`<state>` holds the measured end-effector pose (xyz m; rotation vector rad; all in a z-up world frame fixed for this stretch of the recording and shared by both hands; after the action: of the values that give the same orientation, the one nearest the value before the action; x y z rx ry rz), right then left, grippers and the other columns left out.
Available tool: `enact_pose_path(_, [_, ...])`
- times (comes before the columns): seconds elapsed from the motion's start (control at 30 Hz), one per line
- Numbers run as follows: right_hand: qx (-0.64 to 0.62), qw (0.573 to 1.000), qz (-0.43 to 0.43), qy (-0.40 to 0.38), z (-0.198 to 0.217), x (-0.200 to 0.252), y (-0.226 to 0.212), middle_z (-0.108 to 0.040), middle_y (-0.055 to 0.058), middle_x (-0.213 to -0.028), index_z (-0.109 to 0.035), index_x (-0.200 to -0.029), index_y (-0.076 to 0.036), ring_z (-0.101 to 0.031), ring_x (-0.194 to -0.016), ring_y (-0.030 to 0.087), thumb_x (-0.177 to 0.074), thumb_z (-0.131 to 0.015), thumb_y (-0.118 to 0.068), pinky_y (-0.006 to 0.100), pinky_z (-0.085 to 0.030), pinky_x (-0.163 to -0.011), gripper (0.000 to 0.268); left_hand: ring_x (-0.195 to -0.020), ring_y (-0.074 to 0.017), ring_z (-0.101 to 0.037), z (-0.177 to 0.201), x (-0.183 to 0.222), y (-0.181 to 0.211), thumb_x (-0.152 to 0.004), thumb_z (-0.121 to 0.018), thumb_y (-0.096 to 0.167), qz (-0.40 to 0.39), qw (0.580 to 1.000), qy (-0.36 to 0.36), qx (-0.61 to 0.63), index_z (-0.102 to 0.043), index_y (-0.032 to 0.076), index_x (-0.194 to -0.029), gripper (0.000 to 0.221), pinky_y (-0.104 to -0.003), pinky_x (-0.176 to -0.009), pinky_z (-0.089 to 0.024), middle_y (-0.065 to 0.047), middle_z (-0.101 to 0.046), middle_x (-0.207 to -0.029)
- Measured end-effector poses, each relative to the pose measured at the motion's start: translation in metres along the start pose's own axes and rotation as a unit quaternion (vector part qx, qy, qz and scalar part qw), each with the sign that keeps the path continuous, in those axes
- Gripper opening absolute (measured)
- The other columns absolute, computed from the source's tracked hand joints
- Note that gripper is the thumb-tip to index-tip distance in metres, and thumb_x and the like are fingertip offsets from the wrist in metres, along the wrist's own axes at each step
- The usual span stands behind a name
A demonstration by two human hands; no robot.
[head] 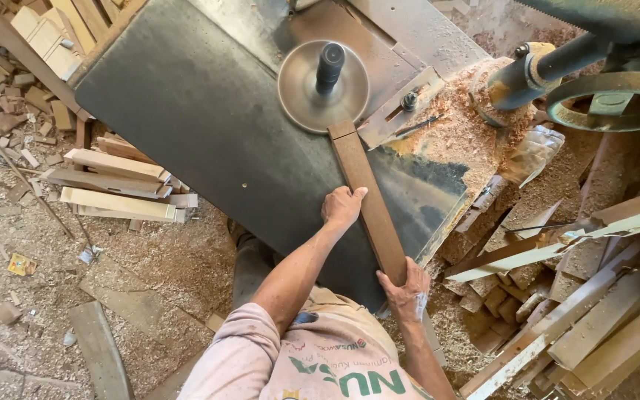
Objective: Using a stationary disc sander to smooth and shape the edges of a wooden strip in a workshop.
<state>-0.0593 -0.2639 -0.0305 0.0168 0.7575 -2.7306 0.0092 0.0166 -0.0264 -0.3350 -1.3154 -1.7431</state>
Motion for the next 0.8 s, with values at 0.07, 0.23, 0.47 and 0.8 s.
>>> enact_pose_path(0.07, [-0.003, 1.0, -0.003, -0.001, -0.001, -0.001, 0.0, -0.071, 0.015, -0.109, -0.067, -0.127, -0.009, -0.068, -0.102, 0.036, -0.064, -0.092, -0.057, 0.046, -0.049, -0.096, 0.083, -0.091, -0.0376, -0.075, 0.001, -0.002, 0.0, -0.09, -0.064, 0.054, -0.004, 1.0, 0.002, 0.0, -0.067, 0.011, -0.076, 0.046, -0.046, -0.077, -0.058, -0.016, -0.074, -0.081])
enact_pose_path(0.23, [-0.005, 1.0, -0.002, -0.001, -0.003, -0.005, 0.0, -0.07, 0.015, -0.107, -0.067, -0.128, -0.01, -0.068, -0.098, 0.037, -0.064, -0.092, -0.056, 0.046, -0.05, -0.092, 0.083, -0.091, -0.0381, -0.075, 0.001, -0.005, -0.001, -0.089, -0.065, 0.054, -0.007, 1.0, 0.01, 0.004, -0.066, 0.011, -0.075, 0.046, -0.047, -0.076, -0.057, -0.016, -0.074, -0.08])
enact_pose_path(0.47, [-0.006, 1.0, -0.002, 0.001, -0.005, -0.007, -0.001, -0.069, 0.013, -0.106, -0.067, -0.127, -0.011, -0.069, -0.097, 0.035, -0.062, -0.093, -0.056, 0.045, -0.05, -0.091, 0.083, -0.093, -0.0408, -0.074, -0.001, -0.011, -0.003, -0.089, -0.065, 0.056, -0.007, 1.0, 0.002, 0.006, -0.066, 0.009, -0.077, 0.048, -0.047, -0.077, -0.057, -0.02, -0.073, -0.084])
enact_pose_path(0.8, [-0.008, 1.0, 0.018, -0.018, 0.0, -0.01, 0.003, -0.069, 0.014, -0.105, -0.065, -0.128, -0.011, -0.068, -0.096, 0.035, -0.064, -0.092, -0.056, 0.045, -0.051, -0.09, 0.083, -0.077, -0.0336, -0.072, -0.006, -0.021, -0.009, -0.089, -0.066, 0.054, -0.025, 1.0, 0.014, 0.002, -0.063, 0.011, -0.073, 0.046, -0.044, -0.067, -0.055, -0.014, -0.069, -0.071])
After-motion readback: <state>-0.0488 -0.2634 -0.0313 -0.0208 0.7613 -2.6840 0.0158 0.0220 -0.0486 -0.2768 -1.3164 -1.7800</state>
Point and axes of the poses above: each hand's wrist, its own x-axis away from the middle knuckle, its own z-axis out of the back of the hand, y = z × x, the point moved 1 cm from there along -x, towards the middle knuckle
